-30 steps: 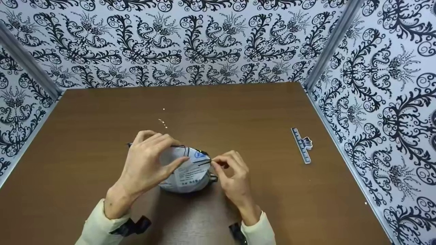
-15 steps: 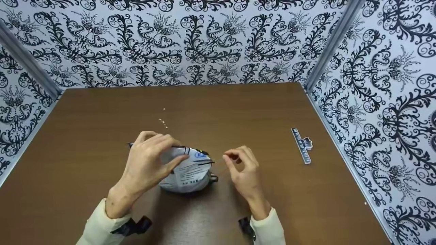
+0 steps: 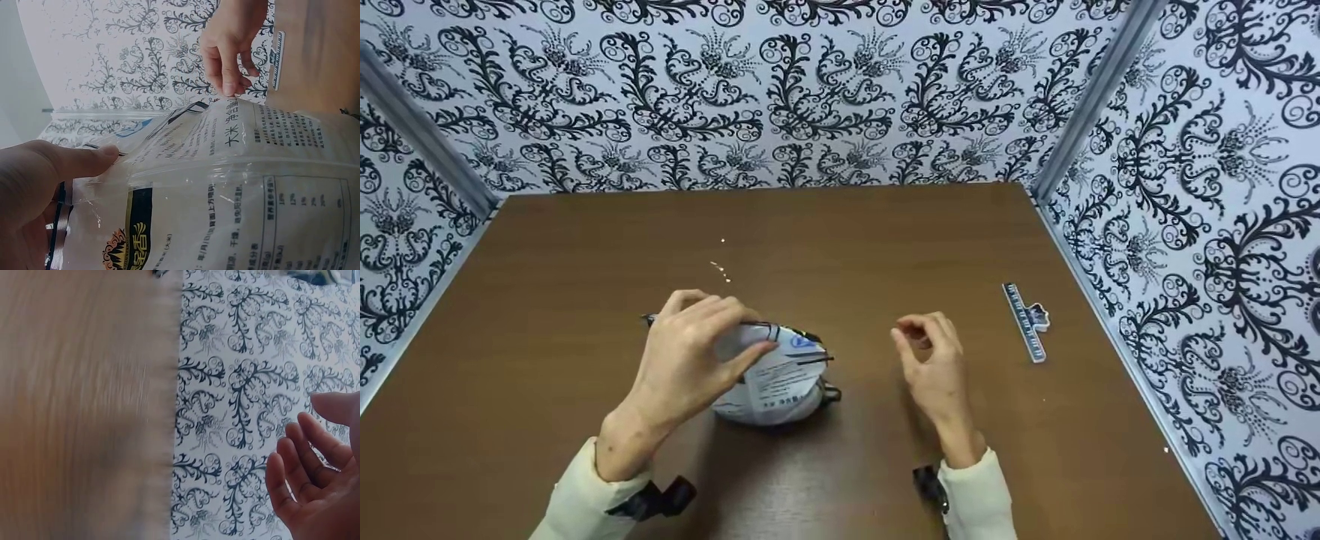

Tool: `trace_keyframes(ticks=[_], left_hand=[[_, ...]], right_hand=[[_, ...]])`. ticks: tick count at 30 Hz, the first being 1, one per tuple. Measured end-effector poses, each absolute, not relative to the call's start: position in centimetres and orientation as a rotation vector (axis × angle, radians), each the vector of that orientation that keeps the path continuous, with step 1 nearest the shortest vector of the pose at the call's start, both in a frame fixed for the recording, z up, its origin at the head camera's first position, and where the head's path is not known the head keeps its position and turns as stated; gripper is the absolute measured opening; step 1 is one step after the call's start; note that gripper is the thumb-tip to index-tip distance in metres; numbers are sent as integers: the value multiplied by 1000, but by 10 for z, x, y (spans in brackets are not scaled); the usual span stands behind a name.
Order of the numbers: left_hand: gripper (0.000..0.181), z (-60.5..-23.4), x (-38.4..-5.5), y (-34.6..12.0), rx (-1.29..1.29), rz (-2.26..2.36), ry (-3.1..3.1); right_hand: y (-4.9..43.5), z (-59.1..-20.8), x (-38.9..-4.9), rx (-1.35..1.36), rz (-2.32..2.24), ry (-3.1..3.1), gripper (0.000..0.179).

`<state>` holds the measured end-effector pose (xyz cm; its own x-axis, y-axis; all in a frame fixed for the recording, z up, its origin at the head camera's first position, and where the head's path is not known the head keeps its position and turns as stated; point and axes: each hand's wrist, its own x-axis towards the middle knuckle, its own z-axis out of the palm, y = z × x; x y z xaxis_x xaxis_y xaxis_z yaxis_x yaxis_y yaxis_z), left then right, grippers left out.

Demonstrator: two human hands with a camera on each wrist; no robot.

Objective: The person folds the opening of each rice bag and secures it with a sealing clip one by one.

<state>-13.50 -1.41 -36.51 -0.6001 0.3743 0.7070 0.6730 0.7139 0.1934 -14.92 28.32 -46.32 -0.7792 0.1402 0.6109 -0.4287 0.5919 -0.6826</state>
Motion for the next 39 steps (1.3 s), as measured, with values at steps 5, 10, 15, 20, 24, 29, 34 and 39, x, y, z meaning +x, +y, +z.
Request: trace_keyframes(ticks=[5, 10, 15, 20, 24, 29, 34, 39], left_hand=[[23, -366, -136, -14, -792, -609, -2261], [23, -366, -137, -12, -795, -626, -2260], [23, -367, -137, -12, -803, -625, -2271], [24, -369, -137, -12, -804, -638, -2274], [24, -369, -138, -13, -796, -639, -2272], [24, -369, -137, -13, -793, -646, -2275], [22, -369, -137, -13, -797, -669, -2275], [23, -370, -137, -14, -796, -672, -2283]], right_hand=[[299, -473, -159, 171, 1175, -2228, 18], [308, -475, -161, 141, 1193, -2239, 17], [313, -479, -160, 75, 1193, -2291, 18], [317, -480, -160, 25, 1166, -2338, 19], [320, -479, -164, 7, 1143, -2352, 20], [325, -479, -165, -47, 1122, -2377, 21], [332, -478, -167, -107, 1107, -2413, 23], [339, -478, -169, -130, 1080, -2444, 25]])
